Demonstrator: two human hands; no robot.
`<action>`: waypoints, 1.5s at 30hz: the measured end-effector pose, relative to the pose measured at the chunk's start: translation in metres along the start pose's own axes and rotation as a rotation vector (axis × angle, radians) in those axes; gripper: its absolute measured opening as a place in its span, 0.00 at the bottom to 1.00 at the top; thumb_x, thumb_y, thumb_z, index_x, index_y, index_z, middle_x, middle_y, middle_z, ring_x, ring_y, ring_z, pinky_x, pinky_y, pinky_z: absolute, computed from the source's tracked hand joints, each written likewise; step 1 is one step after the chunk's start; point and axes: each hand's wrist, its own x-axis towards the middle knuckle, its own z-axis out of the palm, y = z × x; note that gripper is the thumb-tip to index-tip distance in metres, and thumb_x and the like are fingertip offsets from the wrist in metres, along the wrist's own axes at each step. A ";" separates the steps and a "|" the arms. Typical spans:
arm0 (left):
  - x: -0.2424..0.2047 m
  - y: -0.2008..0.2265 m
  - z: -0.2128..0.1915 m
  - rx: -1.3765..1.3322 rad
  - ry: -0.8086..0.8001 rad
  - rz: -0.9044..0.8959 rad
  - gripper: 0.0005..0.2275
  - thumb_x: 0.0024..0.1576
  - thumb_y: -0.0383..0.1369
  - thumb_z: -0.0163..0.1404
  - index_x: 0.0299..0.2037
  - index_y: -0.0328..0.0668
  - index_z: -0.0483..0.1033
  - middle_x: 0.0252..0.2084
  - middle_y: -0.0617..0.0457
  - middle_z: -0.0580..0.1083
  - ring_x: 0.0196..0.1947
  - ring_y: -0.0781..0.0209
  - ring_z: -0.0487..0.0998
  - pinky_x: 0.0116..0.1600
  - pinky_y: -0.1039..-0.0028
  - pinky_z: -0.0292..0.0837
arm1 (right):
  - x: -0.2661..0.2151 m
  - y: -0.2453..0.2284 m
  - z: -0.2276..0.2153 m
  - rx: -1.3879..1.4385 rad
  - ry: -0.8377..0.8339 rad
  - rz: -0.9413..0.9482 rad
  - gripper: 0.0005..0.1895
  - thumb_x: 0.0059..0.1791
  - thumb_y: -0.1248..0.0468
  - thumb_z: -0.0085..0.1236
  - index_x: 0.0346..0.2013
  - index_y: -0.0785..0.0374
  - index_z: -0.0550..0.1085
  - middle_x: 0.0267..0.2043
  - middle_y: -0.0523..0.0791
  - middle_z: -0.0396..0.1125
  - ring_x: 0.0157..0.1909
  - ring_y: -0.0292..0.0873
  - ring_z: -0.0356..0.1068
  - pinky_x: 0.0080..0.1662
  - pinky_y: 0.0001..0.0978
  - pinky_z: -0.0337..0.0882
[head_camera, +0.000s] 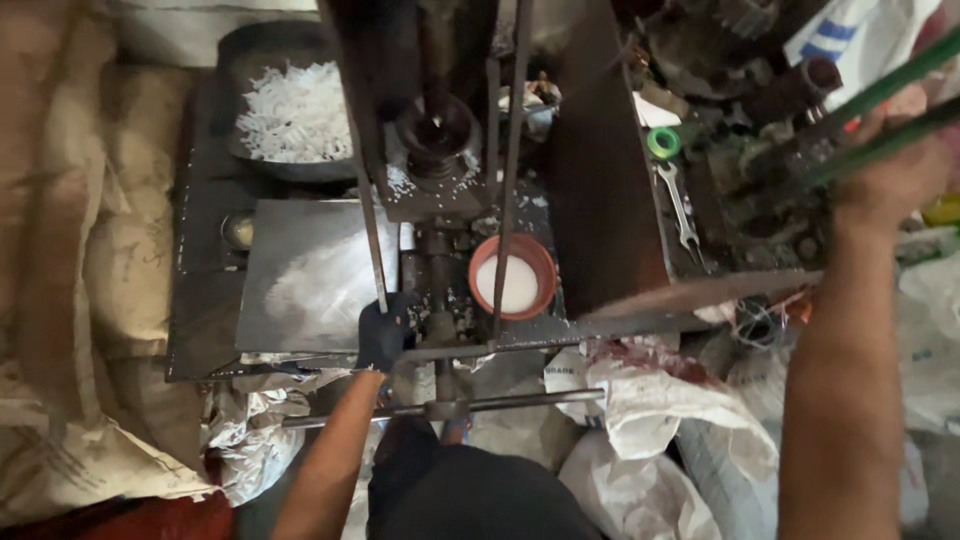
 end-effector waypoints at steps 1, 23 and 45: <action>0.001 -0.002 0.000 -0.044 -0.005 -0.011 0.15 0.66 0.38 0.52 0.31 0.34 0.77 0.19 0.63 0.64 0.18 0.73 0.60 0.24 0.74 0.51 | -0.002 0.001 0.002 0.047 -0.070 0.035 0.10 0.55 0.62 0.59 0.31 0.62 0.76 0.30 0.47 0.70 0.31 0.50 0.70 0.37 0.42 0.68; -0.009 0.016 0.002 -0.069 -0.015 -0.047 0.12 0.61 0.38 0.54 0.35 0.36 0.83 0.18 0.64 0.69 0.18 0.76 0.62 0.24 0.75 0.54 | -0.013 0.000 0.015 0.126 -0.014 0.186 0.19 0.60 0.64 0.55 0.25 0.64 0.66 0.26 0.48 0.65 0.30 0.46 0.65 0.34 0.39 0.65; -0.005 -0.008 -0.001 -0.336 -0.081 -0.067 0.09 0.64 0.32 0.53 0.34 0.35 0.75 0.23 0.65 0.66 0.21 0.76 0.63 0.25 0.78 0.56 | -0.043 0.039 0.044 0.077 -0.119 0.302 0.15 0.61 0.62 0.47 0.34 0.65 0.76 0.32 0.47 0.75 0.31 0.44 0.73 0.33 0.38 0.69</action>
